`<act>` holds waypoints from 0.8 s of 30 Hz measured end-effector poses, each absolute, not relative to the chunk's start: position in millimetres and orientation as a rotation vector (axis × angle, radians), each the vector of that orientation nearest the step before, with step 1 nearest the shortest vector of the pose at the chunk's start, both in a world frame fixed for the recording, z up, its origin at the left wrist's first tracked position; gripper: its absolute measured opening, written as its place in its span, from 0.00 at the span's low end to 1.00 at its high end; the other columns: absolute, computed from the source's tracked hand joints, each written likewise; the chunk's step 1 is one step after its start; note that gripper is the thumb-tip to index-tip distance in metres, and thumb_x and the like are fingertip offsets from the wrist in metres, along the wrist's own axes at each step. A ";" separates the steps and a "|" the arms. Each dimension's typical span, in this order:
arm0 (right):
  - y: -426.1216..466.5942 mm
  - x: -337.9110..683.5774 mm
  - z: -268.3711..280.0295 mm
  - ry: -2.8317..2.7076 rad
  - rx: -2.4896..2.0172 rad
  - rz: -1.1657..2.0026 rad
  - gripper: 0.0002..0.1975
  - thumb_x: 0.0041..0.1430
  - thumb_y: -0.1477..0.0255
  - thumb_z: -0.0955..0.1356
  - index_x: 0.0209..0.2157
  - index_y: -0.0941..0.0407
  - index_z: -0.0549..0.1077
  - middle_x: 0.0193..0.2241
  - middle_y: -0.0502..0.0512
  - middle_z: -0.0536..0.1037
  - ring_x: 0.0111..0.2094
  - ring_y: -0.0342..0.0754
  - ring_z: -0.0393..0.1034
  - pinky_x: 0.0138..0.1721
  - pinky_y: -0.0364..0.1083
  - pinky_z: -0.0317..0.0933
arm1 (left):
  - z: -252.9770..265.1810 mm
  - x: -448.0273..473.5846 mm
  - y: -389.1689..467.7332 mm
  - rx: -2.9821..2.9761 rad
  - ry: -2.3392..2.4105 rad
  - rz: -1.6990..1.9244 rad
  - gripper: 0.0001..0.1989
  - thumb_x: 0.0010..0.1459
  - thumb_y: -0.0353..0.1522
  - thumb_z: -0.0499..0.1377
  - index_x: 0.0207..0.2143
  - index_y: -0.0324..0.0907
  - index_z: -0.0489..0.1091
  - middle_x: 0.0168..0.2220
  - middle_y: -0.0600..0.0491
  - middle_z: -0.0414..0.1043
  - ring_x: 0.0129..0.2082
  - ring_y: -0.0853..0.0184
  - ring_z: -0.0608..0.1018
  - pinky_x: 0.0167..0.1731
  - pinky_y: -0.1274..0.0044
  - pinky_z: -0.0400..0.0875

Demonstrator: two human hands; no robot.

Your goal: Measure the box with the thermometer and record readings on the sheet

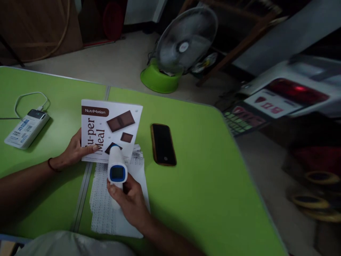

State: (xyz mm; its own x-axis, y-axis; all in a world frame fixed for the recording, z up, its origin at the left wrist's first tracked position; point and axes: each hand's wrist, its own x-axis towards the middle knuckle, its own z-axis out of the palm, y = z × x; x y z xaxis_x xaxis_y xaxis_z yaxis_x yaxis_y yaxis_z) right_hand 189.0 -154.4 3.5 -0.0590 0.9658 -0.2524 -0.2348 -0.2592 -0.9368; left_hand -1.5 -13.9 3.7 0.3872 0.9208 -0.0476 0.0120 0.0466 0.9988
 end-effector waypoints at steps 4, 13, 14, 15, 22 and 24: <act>-156.7 190.4 0.5 -0.918 -1.215 1.504 0.16 0.55 0.55 0.73 0.34 0.54 0.76 0.27 0.51 0.75 0.29 0.45 0.66 0.31 0.45 0.64 | 2.9 -2.0 -13.4 1.336 0.952 0.867 0.38 0.44 0.44 0.73 0.50 0.39 0.60 0.50 0.41 0.73 0.49 0.52 0.77 0.46 0.59 0.76; -154.6 187.2 7.5 -0.927 -1.227 1.504 0.19 0.54 0.53 0.73 0.35 0.54 0.75 0.27 0.52 0.75 0.28 0.45 0.67 0.29 0.45 0.65 | 2.3 -1.2 -12.9 1.333 0.936 0.872 0.37 0.44 0.44 0.73 0.50 0.40 0.61 0.50 0.43 0.74 0.48 0.54 0.78 0.46 0.60 0.76; -154.1 186.8 8.3 -0.926 -1.222 1.500 0.19 0.53 0.53 0.73 0.35 0.54 0.75 0.28 0.52 0.76 0.28 0.45 0.67 0.29 0.45 0.65 | 2.5 -1.0 -13.0 1.335 0.935 0.871 0.37 0.44 0.44 0.73 0.50 0.40 0.60 0.50 0.43 0.73 0.48 0.54 0.78 0.46 0.60 0.76; -153.9 186.5 8.7 -0.923 -1.218 1.497 0.19 0.53 0.53 0.73 0.35 0.54 0.75 0.28 0.52 0.76 0.29 0.45 0.67 0.29 0.45 0.66 | 2.7 -1.0 -13.0 1.339 0.937 0.873 0.37 0.44 0.44 0.73 0.50 0.40 0.61 0.50 0.43 0.73 0.49 0.54 0.78 0.46 0.60 0.76; -156.1 187.9 4.2 -0.908 -1.209 1.529 0.18 0.55 0.53 0.73 0.36 0.54 0.75 0.29 0.52 0.76 0.31 0.46 0.67 0.32 0.46 0.65 | 2.2 -2.7 -13.0 1.352 0.921 0.874 0.36 0.45 0.42 0.73 0.51 0.40 0.61 0.49 0.43 0.74 0.48 0.55 0.78 0.45 0.63 0.77; -156.2 187.9 3.5 -0.906 -1.183 1.533 0.17 0.55 0.54 0.72 0.36 0.54 0.75 0.29 0.51 0.75 0.30 0.45 0.66 0.32 0.45 0.64 | 2.7 -2.6 -13.0 1.348 0.919 0.866 0.36 0.46 0.42 0.73 0.51 0.40 0.61 0.49 0.43 0.74 0.48 0.55 0.78 0.45 0.63 0.77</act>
